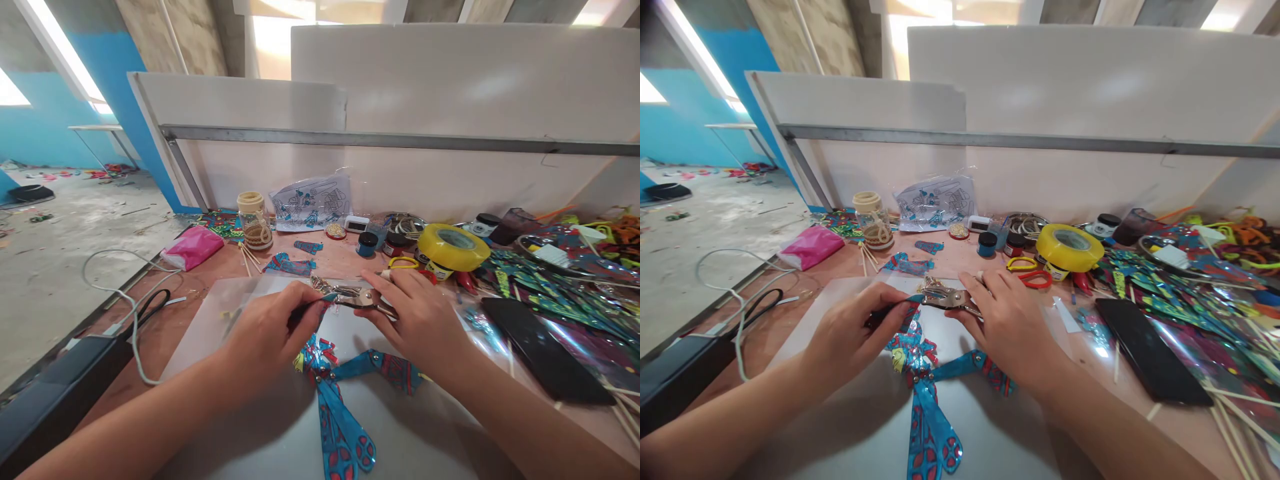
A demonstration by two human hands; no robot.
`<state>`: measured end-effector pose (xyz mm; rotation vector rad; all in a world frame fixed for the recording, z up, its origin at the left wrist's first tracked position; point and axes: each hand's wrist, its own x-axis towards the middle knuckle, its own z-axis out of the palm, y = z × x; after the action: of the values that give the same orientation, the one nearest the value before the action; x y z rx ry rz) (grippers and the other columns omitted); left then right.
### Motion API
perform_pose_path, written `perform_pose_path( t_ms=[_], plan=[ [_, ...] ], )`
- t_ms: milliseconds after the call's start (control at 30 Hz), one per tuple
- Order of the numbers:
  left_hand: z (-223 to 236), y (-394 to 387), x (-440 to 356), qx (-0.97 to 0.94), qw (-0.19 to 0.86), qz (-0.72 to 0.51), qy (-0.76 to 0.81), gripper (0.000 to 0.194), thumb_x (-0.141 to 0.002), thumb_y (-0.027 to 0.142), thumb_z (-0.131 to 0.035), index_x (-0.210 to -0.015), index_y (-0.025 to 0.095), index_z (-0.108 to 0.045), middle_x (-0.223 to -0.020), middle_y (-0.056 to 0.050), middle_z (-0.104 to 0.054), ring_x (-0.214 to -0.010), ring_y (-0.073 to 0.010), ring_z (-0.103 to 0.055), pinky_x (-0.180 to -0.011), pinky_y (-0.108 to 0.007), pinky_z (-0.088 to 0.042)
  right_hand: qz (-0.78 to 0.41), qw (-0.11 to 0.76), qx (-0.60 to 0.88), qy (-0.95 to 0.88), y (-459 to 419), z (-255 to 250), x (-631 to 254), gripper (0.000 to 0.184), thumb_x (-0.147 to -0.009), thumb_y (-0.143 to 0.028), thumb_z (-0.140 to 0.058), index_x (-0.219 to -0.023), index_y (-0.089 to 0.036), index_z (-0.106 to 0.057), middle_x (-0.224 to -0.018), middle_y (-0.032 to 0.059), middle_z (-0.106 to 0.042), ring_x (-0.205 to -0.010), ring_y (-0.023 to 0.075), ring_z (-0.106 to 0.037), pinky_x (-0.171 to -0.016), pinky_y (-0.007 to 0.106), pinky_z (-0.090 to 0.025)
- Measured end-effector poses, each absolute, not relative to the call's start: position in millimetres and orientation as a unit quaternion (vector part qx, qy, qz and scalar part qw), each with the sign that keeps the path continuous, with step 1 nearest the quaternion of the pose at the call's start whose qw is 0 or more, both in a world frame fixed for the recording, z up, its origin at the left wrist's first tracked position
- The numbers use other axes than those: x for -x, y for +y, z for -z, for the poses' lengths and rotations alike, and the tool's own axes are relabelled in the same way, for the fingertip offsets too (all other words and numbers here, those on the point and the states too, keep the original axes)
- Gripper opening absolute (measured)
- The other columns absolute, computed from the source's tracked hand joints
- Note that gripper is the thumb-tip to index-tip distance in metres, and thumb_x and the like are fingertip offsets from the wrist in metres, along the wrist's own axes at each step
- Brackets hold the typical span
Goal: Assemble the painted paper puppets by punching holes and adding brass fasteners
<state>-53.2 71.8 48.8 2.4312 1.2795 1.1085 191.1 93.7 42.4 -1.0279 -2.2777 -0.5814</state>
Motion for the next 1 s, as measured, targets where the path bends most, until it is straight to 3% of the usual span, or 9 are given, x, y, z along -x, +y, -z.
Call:
perform_pose_path(
  t_ms=[267, 667, 1000],
  plan=[
    [-47.6, 71.8, 53.1, -0.816, 0.084, -0.374, 0.433, 0.007, -0.097, 0.024, -0.051, -0.097, 0.021, -0.057, -0.066, 0.006, -0.062, -0.052, -0.0080, -0.053, -0.050, -0.020, -0.038, 0.201, 0.300, 0.374, -0.854, 93.3, -42.7, -189.6, 0.043, -0.095, -0.045, -0.055, -0.116, -0.009, -0.064, -0.099, 0.0150, -0.066, -0.093, 0.0283, -0.060, -0.084, 0.041, -0.050],
    [-45.7, 70.8, 51.4, -0.829, -0.003, -0.386, 0.406, 0.006, -0.096, 0.022, -0.053, -0.096, 0.020, -0.058, -0.061, 0.006, -0.059, -0.046, -0.0075, -0.046, -0.046, -0.021, -0.033, 0.176, 0.295, 0.371, -0.863, 91.9, -39.9, -188.7, 0.041, -0.094, -0.048, -0.055, -0.112, -0.012, -0.062, -0.099, 0.0146, -0.064, -0.092, 0.0281, -0.058, -0.080, 0.040, -0.048],
    [-48.4, 68.6, 47.9, -0.797, 0.178, -0.372, 0.441, 0.011, -0.095, 0.028, -0.053, -0.094, 0.021, -0.061, -0.064, 0.006, -0.062, -0.050, -0.0074, -0.052, -0.048, -0.019, -0.040, 0.122, 0.287, 0.397, -0.863, 88.1, -46.5, -185.4, 0.040, -0.094, -0.056, -0.050, -0.082, -0.019, -0.058, -0.078, 0.0041, -0.057, -0.072, 0.0190, -0.054, -0.065, 0.030, -0.038]
  ],
)
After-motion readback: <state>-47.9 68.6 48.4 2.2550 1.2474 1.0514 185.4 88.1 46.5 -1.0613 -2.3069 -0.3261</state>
